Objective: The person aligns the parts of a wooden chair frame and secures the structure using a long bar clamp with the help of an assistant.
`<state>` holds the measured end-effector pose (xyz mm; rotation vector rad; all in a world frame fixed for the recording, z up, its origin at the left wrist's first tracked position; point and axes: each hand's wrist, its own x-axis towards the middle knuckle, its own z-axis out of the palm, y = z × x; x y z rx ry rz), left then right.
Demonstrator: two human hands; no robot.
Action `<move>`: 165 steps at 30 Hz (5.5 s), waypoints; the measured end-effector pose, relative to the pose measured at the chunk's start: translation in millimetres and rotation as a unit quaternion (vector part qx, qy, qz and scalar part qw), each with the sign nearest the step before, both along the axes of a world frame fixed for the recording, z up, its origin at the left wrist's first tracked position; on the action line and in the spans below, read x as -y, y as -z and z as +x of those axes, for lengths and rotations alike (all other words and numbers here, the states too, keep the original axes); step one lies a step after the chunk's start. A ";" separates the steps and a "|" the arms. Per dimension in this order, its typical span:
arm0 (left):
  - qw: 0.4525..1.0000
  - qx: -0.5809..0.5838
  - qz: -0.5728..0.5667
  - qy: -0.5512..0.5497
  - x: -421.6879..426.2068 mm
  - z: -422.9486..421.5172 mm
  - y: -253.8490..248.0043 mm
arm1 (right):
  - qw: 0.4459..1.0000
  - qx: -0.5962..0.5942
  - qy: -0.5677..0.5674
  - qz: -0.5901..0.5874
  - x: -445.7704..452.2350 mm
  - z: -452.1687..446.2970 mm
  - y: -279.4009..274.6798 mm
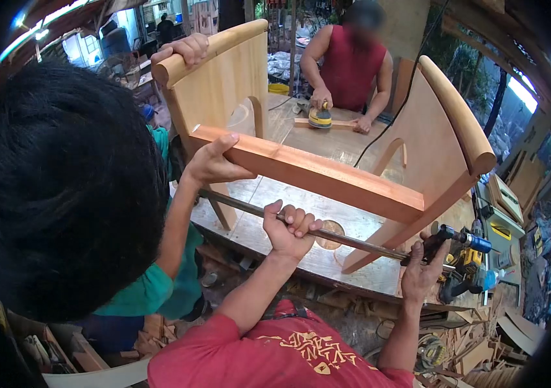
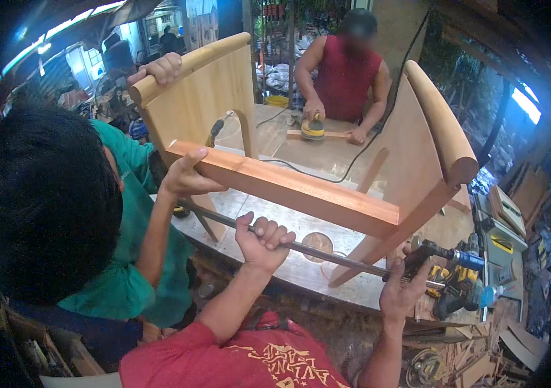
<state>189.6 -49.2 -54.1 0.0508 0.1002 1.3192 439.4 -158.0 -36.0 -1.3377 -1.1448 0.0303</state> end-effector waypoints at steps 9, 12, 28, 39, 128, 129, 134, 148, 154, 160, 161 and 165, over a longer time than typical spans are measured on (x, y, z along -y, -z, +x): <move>1.000 0.005 0.001 0.007 -1.8 5.8 -0.9 | 1.000 0.001 -0.026 -0.004 -6.9 -9.8 -0.8; 1.000 0.020 0.003 0.016 -4.5 4.7 -1.6 | 0.999 0.004 -0.033 -0.014 -6.5 -10.4 -7.3; 1.000 0.016 -0.012 0.008 -17.2 -1.3 -2.4 | 0.991 -0.103 -0.086 0.017 -8.0 -11.2 -17.4; 0.999 0.009 0.037 0.025 -18.7 -2.0 0.1 | 0.992 -0.085 -0.095 -0.017 -4.7 -2.7 -5.6; 0.986 -0.031 0.146 -0.072 69.1 -23.4 -56.4 | 0.911 -0.028 -0.201 -0.359 15.9 42.3 -139.1; 0.985 -0.028 0.156 -0.075 67.6 -23.7 -56.5 | 0.899 -0.031 -0.208 -0.383 15.9 39.4 -148.2; 0.979 0.002 0.186 -0.077 58.7 -24.5 -74.2 | 0.895 0.036 -0.153 -0.417 10.3 37.2 -153.0; 0.965 0.083 0.247 -0.035 7.1 -22.3 -142.7 | 0.819 0.071 -0.378 -0.425 4.6 36.5 -235.3; 0.971 -0.004 0.239 -0.020 4.1 -19.3 -157.5 | 0.797 0.343 -0.204 -0.453 3.2 39.2 -270.1; 0.939 -0.092 0.331 0.021 -4.4 -20.9 -160.1 | 0.827 0.466 -0.182 -0.257 8.4 65.7 -256.6; 0.945 -0.087 0.316 0.014 -3.4 -18.5 -162.3 | 0.844 0.420 -0.192 -0.274 8.6 66.9 -257.6; 0.929 -0.096 0.356 -0.020 -9.4 -21.1 -167.4 | 0.876 0.388 -0.180 -0.222 7.6 57.6 -267.2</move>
